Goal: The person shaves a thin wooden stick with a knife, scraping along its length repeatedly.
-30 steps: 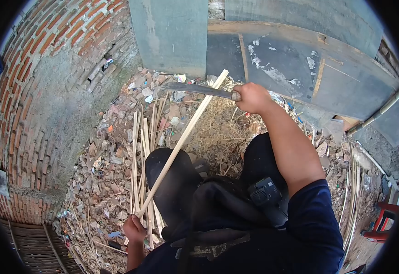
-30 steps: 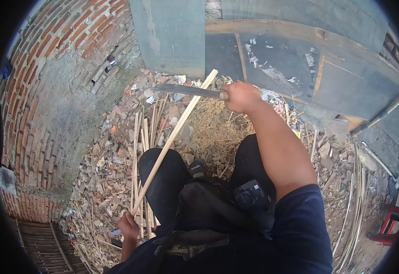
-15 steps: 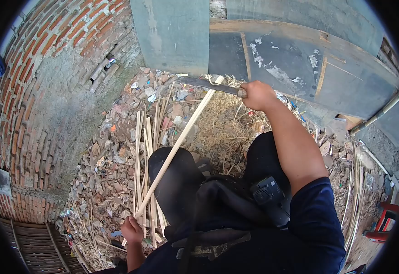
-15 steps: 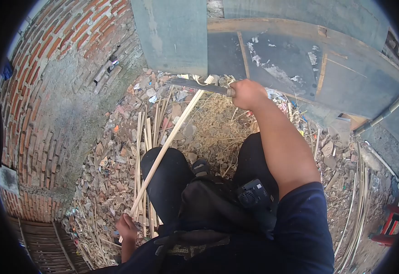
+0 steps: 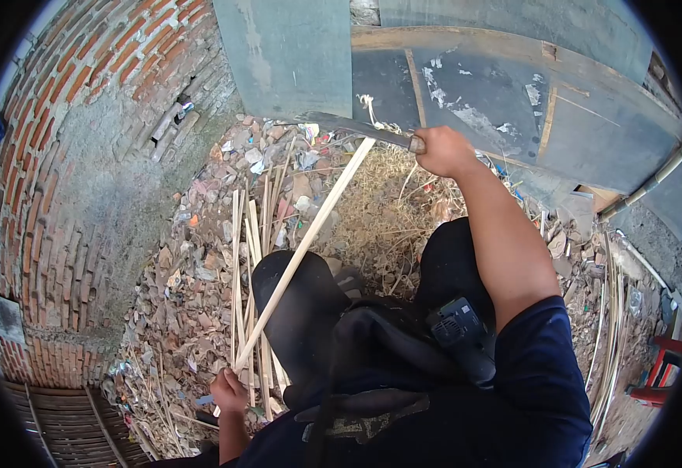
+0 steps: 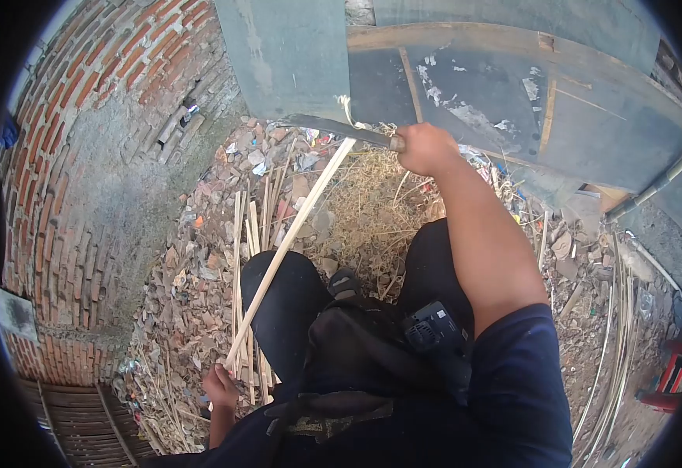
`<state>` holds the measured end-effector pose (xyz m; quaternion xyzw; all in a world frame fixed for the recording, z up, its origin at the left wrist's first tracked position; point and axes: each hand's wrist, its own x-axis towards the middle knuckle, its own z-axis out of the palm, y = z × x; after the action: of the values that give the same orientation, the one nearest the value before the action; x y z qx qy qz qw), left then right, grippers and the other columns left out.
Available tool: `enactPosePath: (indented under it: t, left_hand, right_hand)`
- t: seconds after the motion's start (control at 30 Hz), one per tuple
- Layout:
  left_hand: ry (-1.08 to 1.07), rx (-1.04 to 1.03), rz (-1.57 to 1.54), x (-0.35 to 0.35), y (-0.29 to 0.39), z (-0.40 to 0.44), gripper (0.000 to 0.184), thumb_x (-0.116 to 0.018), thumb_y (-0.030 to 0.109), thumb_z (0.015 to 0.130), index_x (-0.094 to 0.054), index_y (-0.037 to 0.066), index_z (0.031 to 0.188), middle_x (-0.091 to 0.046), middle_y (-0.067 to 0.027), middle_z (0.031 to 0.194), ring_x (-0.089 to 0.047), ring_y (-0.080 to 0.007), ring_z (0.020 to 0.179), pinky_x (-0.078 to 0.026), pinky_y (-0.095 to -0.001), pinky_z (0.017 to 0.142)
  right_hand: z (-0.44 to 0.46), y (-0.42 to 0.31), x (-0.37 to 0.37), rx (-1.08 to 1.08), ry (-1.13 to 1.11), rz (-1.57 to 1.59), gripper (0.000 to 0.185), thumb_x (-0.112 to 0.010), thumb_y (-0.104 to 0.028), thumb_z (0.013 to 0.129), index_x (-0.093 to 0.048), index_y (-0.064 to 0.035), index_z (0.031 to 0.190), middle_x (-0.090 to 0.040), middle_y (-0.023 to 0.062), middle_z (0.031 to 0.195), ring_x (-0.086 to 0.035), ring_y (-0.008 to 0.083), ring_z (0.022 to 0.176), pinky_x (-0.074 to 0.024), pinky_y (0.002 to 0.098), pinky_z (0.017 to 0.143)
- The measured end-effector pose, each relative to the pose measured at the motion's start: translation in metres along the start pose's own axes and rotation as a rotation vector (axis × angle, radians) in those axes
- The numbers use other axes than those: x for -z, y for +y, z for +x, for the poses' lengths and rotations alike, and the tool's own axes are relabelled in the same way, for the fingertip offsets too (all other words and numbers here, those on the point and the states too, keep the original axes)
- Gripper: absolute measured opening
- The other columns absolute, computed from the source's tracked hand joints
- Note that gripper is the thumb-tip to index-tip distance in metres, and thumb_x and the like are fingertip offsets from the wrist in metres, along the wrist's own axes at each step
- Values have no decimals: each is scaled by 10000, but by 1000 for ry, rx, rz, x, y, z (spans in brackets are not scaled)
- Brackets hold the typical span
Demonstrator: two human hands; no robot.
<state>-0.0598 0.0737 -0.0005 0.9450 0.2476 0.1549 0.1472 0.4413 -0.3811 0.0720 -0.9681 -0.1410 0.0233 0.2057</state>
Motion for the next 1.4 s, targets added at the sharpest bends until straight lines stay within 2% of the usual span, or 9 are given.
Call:
enactPosePath:
  t: [0.17,0.47,0.63,0.73,0.87,1.07,1.17,1.27,1.4]
  left_hand:
    - [-18,21,30,-4,2,3,392,-430,205,1041,-506,24,702,-535,-208,586,-551,-469,561,-403,-524,524]
    - [-47,-51,4,-7,26,16,398,-434,218,1048,-509,33,704,-542,-195,583,-559,-455,559,-416,-510,526]
    - [26,-41,26,7,9,2,433,-412,237,1061,-488,28,690,-524,-177,559,-549,-425,522,-396,-493,505]
    - [75,-33,5,7,-3,-1,454,-399,253,1068,-471,21,684,-499,-176,542,-538,-406,504,-371,-488,497]
    - [34,7,20,-5,-6,-4,435,-401,244,1067,-491,10,711,-512,-196,569,-528,-430,529,-374,-490,509]
    - [-88,-3,-94,-16,60,23,441,-401,256,1077,-539,-2,747,-548,-196,591,-556,-416,540,-404,-481,521]
    - [-135,10,-144,-19,91,30,463,-403,280,1086,-543,-5,750,-554,-191,593,-575,-384,537,-420,-467,532]
    - [-175,12,-151,-25,109,35,477,-397,298,1093,-557,-6,762,-570,-195,606,-596,-391,562,-440,-459,548]
    - [-186,-37,-113,-30,130,31,466,-404,318,1095,-586,-1,808,-601,-215,646,-617,-432,605,-457,-492,569]
  right_hand:
    - [-3,4,-5,-22,73,32,411,-669,-201,796,-715,-184,1204,-730,150,1118,-695,364,1053,-559,494,911]
    - [-17,-32,3,327,-187,-110,381,-680,-190,770,-721,-141,1146,-734,165,1046,-697,370,1022,-563,491,897]
    - [1,14,4,-71,99,61,367,-665,-218,814,-710,-117,1164,-729,192,1099,-684,375,1074,-542,479,937]
    - [12,42,-5,-288,119,211,373,-668,-244,830,-704,-90,1168,-725,208,1123,-677,384,1091,-534,479,943]
    - [13,33,-10,-175,112,291,437,-693,-273,818,-695,-73,1206,-723,234,1088,-678,403,1065,-537,479,933]
    - [-7,-15,0,201,-7,260,434,-712,-243,786,-702,-97,1194,-722,231,1033,-689,396,1019,-548,479,904]
    - [-21,-43,11,334,-235,137,384,-709,-216,773,-713,-116,1143,-724,204,1000,-693,381,1005,-552,483,877]
    - [-31,-54,-1,496,-190,-2,244,-719,-174,745,-712,-122,983,-712,164,874,-691,379,878,-533,484,775]
    - [-15,-33,-18,376,-314,180,242,-695,-169,745,-708,-107,979,-717,155,884,-696,362,891,-536,477,796]
